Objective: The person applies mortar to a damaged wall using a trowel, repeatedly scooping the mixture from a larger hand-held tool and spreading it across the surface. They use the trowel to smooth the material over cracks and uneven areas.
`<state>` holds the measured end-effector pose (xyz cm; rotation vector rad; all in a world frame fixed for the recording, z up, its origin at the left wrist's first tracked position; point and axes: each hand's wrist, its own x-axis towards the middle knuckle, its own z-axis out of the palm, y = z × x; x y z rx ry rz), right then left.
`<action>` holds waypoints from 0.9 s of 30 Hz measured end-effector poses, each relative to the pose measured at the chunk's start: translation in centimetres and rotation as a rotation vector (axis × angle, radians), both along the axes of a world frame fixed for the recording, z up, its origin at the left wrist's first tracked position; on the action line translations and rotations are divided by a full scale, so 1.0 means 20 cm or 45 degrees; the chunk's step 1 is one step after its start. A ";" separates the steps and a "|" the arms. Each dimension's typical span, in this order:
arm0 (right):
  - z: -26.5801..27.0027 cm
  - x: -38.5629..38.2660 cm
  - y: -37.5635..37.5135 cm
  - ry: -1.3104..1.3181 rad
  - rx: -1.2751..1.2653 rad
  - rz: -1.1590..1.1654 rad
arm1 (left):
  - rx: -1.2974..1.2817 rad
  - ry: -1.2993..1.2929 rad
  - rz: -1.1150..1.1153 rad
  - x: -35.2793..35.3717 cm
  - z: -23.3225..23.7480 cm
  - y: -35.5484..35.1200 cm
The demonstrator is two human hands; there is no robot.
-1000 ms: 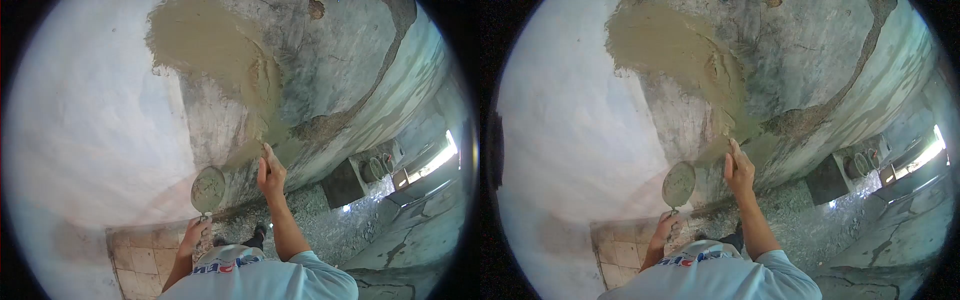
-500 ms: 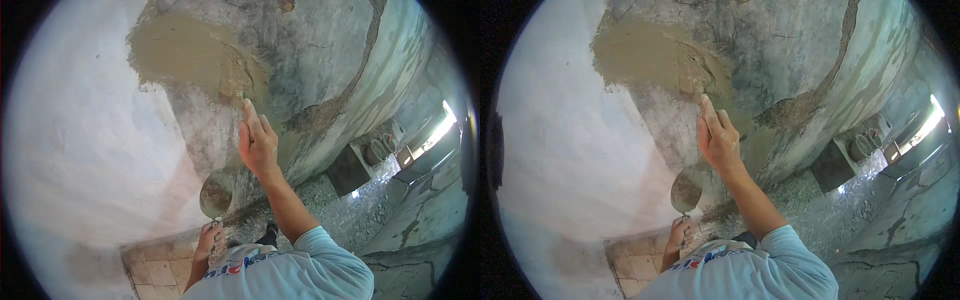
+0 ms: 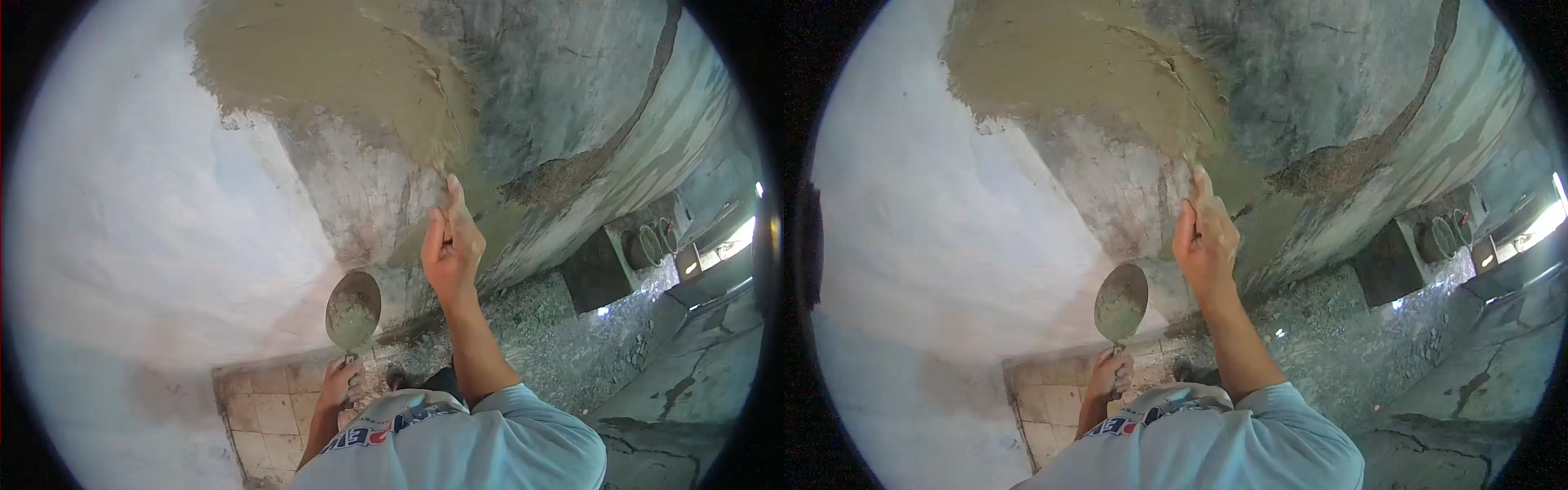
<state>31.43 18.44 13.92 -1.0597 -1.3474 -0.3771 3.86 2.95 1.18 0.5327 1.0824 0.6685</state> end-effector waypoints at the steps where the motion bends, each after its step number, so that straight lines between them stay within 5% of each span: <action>1: -0.03 0.01 0.00 0.010 0.010 -0.012 | -0.002 -0.015 0.015 0.00 0.01 0.00; 10: -0.44 0.09 -0.12 0.272 -0.267 0.024 | 0.059 0.063 -0.074 0.07 0.04 -0.02; 13: -0.57 0.05 -0.17 0.834 -0.383 0.159 | 0.077 0.047 -0.072 0.08 0.06 -0.05; 16: -0.40 0.01 -0.15 1.509 -0.239 0.604 | 0.060 -0.076 -0.054 0.05 -0.01 -0.08; 27: 0.32 -0.26 -0.02 1.076 -0.133 0.696 | 0.054 -0.052 0.120 0.00 0.04 -0.13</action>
